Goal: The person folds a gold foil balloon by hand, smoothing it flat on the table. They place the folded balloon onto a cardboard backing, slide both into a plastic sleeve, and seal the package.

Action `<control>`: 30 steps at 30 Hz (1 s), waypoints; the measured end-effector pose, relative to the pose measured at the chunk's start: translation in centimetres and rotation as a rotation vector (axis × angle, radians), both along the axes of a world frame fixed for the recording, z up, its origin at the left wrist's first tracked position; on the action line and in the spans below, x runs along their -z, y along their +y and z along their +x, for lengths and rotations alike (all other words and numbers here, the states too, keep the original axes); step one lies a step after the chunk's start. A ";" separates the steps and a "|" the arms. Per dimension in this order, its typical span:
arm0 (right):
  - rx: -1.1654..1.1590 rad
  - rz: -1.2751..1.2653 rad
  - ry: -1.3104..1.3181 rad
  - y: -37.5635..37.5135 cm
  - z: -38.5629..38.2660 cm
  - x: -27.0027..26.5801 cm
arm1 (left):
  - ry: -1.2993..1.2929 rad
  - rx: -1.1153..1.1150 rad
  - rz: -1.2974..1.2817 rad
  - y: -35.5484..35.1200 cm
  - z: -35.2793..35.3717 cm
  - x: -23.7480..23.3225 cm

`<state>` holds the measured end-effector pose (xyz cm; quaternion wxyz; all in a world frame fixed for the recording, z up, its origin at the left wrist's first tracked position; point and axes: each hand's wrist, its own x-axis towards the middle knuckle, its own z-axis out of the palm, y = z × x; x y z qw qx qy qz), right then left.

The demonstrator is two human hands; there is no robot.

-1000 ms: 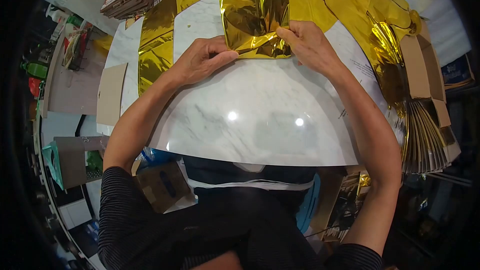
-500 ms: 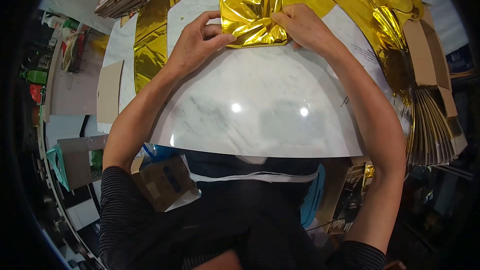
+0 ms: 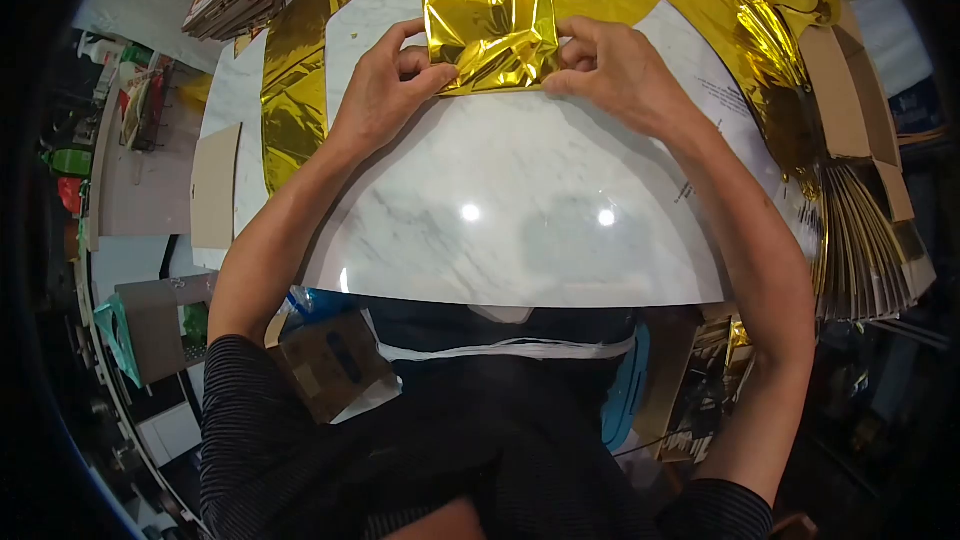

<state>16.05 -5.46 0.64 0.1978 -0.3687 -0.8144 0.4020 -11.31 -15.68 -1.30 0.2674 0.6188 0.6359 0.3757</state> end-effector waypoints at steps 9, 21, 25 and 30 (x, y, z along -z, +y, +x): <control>0.004 -0.037 0.113 -1.7 0.3 0.8 | 0.018 0.010 -0.013 -0.1 0.0 -0.2; -0.030 0.415 0.070 -2.4 0.9 2.5 | -0.014 0.027 -0.031 0.1 -0.5 0.4; -0.090 0.574 0.155 -2.2 1.0 2.6 | -0.032 0.025 -0.032 0.1 -0.6 0.4; -0.083 0.616 0.136 -2.1 1.2 2.9 | -0.033 0.018 -0.044 0.1 -0.7 0.5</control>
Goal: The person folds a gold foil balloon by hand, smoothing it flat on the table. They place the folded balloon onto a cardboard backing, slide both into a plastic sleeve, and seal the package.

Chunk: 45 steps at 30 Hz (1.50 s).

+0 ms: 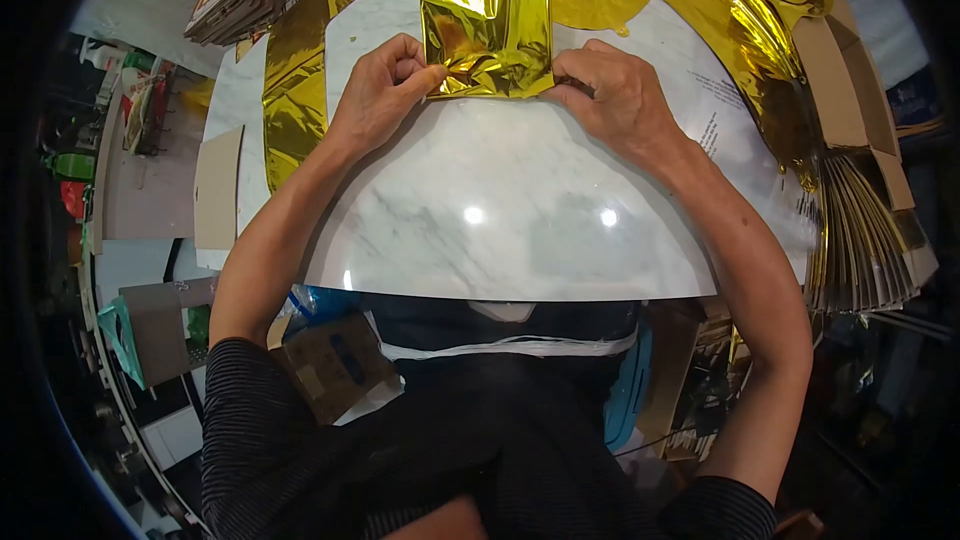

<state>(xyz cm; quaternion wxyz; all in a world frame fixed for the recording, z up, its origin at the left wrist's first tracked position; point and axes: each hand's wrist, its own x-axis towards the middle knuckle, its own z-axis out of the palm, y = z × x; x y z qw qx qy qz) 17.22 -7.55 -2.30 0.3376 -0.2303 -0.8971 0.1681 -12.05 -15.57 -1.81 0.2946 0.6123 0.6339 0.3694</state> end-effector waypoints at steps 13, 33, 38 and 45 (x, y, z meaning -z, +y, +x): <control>-0.024 -0.039 -0.062 0.5 -0.1 -0.2 | 0.034 0.111 -0.130 0.0 -0.1 -1.0; 0.164 -0.667 -0.058 -0.5 -1.9 -2.1 | -0.138 0.086 -0.036 0.1 0.3 -0.3; 0.272 -0.594 -0.171 -0.2 -2.1 -1.8 | -0.063 0.136 -0.038 0.0 -0.1 -0.7; 0.278 -0.625 -0.174 -0.7 -2.4 -2.5 | -0.061 0.158 -0.010 0.2 -0.5 0.2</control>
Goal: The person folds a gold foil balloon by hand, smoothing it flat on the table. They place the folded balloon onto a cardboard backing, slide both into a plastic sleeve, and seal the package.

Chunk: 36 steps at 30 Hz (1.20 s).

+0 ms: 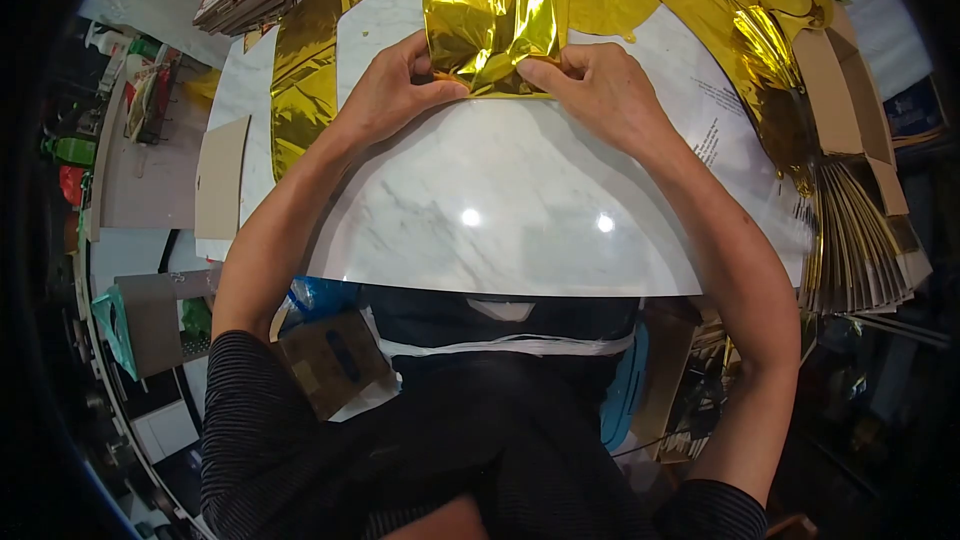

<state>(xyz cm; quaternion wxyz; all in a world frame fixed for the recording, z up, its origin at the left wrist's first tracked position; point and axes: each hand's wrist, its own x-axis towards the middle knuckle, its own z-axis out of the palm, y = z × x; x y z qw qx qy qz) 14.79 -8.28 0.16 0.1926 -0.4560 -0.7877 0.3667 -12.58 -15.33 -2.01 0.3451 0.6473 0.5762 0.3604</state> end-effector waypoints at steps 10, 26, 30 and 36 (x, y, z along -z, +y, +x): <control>0.083 0.129 -0.148 -0.5 -0.2 0.4 | 0.106 -0.015 -0.052 -0.3 0.4 -1.3; -0.013 0.086 -0.125 -0.4 0.6 -0.3 | 0.087 -0.057 -0.033 -0.5 0.7 -1.1; 0.000 0.068 -0.226 -0.1 0.5 -0.4 | 0.093 -0.055 -0.043 -0.4 0.6 -0.8; -0.023 -0.006 -0.211 0.8 0.6 -0.3 | 0.089 -0.065 -0.021 -0.3 0.7 -0.6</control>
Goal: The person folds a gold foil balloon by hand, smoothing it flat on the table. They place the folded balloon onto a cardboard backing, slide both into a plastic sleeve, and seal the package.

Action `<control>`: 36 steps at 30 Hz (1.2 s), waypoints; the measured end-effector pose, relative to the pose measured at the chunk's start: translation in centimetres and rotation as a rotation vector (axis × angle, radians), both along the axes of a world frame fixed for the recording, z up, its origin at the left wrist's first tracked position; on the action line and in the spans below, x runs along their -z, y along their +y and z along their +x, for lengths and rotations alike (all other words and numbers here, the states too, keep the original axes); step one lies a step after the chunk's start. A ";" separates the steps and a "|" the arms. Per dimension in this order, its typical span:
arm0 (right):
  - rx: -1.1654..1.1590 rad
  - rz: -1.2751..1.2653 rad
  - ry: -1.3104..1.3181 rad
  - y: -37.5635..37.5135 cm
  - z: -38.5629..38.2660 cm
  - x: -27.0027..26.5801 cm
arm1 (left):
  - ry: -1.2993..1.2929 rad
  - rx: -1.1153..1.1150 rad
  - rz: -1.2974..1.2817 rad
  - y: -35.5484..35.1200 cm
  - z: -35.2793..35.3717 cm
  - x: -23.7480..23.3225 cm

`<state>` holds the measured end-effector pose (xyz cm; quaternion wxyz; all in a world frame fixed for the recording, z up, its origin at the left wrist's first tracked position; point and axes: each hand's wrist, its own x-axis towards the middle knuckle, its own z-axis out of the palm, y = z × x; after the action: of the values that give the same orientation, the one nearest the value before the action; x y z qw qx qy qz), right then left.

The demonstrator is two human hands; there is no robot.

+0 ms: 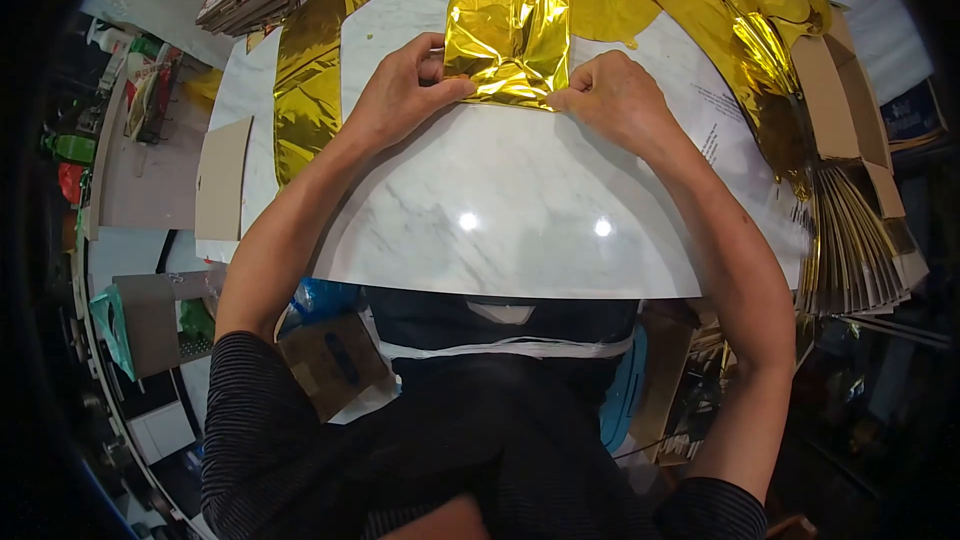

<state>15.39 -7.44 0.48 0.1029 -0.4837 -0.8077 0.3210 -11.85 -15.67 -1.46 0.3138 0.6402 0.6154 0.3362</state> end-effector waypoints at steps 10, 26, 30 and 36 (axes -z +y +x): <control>-0.054 -0.021 -0.015 1.3 -0.1 0.0 | -0.050 -0.118 0.206 -0.5 0.1 0.2; -0.120 -0.051 -0.048 2.3 -0.5 -0.5 | 0.290 -0.175 0.184 -2.2 0.4 -0.4; -0.127 -0.083 -0.043 2.9 -0.5 -0.3 | 0.334 -0.159 0.195 -2.3 0.6 -0.6; -0.106 -0.096 -0.063 2.8 -0.7 -0.9 | 0.438 -0.070 0.369 -1.2 -0.1 -0.9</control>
<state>14.69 -4.67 1.40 0.0370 -0.4544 -0.8187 0.3492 -11.97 -16.87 -0.59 0.0398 0.7221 0.6187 0.3070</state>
